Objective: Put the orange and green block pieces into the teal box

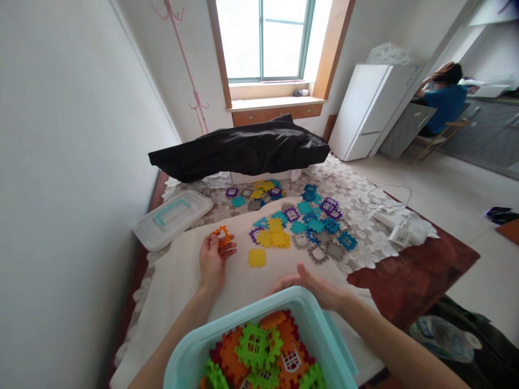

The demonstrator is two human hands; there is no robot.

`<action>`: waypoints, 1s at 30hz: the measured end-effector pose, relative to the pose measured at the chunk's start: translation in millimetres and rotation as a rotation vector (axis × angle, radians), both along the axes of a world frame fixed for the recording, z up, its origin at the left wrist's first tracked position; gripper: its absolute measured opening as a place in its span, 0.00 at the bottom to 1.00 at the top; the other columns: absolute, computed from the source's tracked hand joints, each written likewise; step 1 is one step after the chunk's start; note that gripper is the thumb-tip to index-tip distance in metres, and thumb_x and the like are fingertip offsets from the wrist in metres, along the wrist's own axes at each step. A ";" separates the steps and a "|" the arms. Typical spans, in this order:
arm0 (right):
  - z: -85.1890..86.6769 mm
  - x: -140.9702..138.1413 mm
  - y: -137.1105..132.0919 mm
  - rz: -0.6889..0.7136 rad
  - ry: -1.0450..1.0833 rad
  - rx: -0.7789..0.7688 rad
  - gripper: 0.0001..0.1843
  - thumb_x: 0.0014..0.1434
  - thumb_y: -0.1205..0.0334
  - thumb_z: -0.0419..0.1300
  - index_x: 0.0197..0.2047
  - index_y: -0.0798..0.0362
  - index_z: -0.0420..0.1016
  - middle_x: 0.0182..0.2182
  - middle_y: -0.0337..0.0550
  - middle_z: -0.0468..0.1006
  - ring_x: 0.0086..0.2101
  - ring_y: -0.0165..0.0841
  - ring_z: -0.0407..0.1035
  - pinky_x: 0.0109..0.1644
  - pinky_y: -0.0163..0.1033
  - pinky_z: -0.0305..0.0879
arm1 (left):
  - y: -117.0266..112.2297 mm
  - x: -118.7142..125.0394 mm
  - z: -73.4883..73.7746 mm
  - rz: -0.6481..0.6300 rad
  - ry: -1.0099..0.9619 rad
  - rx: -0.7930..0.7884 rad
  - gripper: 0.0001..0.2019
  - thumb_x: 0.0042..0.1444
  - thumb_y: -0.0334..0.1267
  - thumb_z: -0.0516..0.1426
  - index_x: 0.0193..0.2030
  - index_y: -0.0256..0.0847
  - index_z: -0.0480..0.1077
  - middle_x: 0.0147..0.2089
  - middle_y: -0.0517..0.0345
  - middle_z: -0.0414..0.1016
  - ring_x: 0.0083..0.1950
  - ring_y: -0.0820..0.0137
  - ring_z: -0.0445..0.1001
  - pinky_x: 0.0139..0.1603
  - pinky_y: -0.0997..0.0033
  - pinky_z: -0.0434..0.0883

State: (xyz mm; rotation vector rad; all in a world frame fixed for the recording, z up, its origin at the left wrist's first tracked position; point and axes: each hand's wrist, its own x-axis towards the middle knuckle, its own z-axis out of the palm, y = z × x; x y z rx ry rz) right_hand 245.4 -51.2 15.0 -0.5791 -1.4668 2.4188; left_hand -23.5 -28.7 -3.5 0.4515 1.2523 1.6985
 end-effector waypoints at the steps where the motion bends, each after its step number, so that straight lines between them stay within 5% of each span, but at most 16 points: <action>1: -5.8 -5.8 5.0 0.038 0.029 -0.054 0.57 0.56 0.14 0.35 0.49 0.56 0.81 0.45 0.54 0.82 0.46 0.43 0.75 0.54 0.47 0.70 | 0.2 -0.1 -0.7 0.001 0.003 0.004 0.10 0.66 0.42 0.58 0.47 0.39 0.67 0.38 0.52 0.82 0.28 0.71 0.80 0.28 0.73 0.77; 4: -15.0 -26.0 20.5 0.117 -0.004 0.107 0.45 0.62 0.22 0.50 0.53 0.54 0.81 0.51 0.52 0.81 0.50 0.41 0.74 0.57 0.44 0.68 | 0.5 -0.2 -3.6 0.031 0.009 0.023 0.07 0.68 0.39 0.56 0.49 0.41 0.66 0.42 0.53 0.82 0.33 0.70 0.82 0.30 0.73 0.78; 7: -17.6 -49.8 33.8 0.192 -0.129 0.339 0.34 0.63 0.33 0.60 0.58 0.52 0.79 0.44 0.47 0.83 0.42 0.36 0.76 0.45 0.38 0.71 | 0.8 -0.8 -7.6 0.069 0.014 0.039 0.06 0.68 0.36 0.56 0.50 0.42 0.66 0.49 0.51 0.80 0.42 0.68 0.83 0.37 0.70 0.80; 10: -22.5 -72.1 40.4 0.135 -0.209 0.426 0.28 0.69 0.39 0.57 0.60 0.51 0.77 0.29 0.40 0.79 0.26 0.31 0.72 0.30 0.34 0.68 | 1.1 -3.1 -12.3 0.060 0.024 0.057 0.07 0.68 0.36 0.57 0.51 0.43 0.66 0.55 0.48 0.78 0.50 0.65 0.82 0.48 0.63 0.80; 12: -27.4 -81.3 41.4 0.001 -0.226 0.607 0.22 0.71 0.46 0.55 0.57 0.51 0.79 0.27 0.39 0.78 0.23 0.30 0.70 0.29 0.34 0.67 | 1.5 -5.4 -15.1 0.048 0.018 0.074 0.10 0.66 0.34 0.59 0.52 0.44 0.66 0.57 0.48 0.77 0.53 0.65 0.81 0.56 0.58 0.78; 14: -31.7 -84.1 41.4 -0.104 -0.202 0.893 0.17 0.72 0.53 0.55 0.51 0.52 0.82 0.33 0.44 0.82 0.29 0.31 0.74 0.36 0.35 0.70 | 2.2 -7.1 -16.6 0.042 0.005 0.075 0.14 0.64 0.32 0.61 0.54 0.45 0.66 0.59 0.49 0.76 0.55 0.66 0.80 0.63 0.55 0.75; 17: -34.6 -80.2 41.3 -0.081 -0.127 1.206 0.15 0.71 0.56 0.55 0.48 0.51 0.83 0.41 0.47 0.85 0.40 0.34 0.78 0.46 0.35 0.71 | 3.6 -7.2 -15.6 0.027 -0.008 0.058 0.23 0.62 0.29 0.61 0.61 0.49 0.65 0.60 0.50 0.75 0.58 0.66 0.78 0.66 0.55 0.72; 23: -35.5 -70.7 39.7 -0.074 -0.059 1.404 0.16 0.72 0.57 0.53 0.49 0.49 0.82 0.40 0.45 0.86 0.38 0.33 0.79 0.42 0.34 0.71 | 4.8 -4.9 -9.4 -0.022 0.016 0.047 0.25 0.61 0.27 0.61 0.64 0.50 0.67 0.62 0.51 0.74 0.60 0.66 0.78 0.67 0.56 0.72; 26: -33.0 -58.5 60.4 -0.281 -0.110 1.454 0.15 0.72 0.58 0.53 0.47 0.49 0.82 0.37 0.44 0.86 0.34 0.32 0.79 0.40 0.33 0.70 | 5.3 -5.6 -7.5 -0.033 -0.012 0.035 0.24 0.61 0.27 0.61 0.62 0.49 0.68 0.60 0.51 0.76 0.57 0.66 0.80 0.65 0.56 0.74; 30: -20.8 -28.6 147.3 -0.732 -0.529 1.390 0.18 0.72 0.56 0.52 0.43 0.51 0.82 0.33 0.43 0.85 0.30 0.32 0.77 0.39 0.34 0.68 | 6.4 -6.7 -7.2 -0.036 -0.067 0.006 0.23 0.62 0.25 0.59 0.61 0.47 0.67 0.59 0.50 0.78 0.54 0.66 0.81 0.61 0.56 0.77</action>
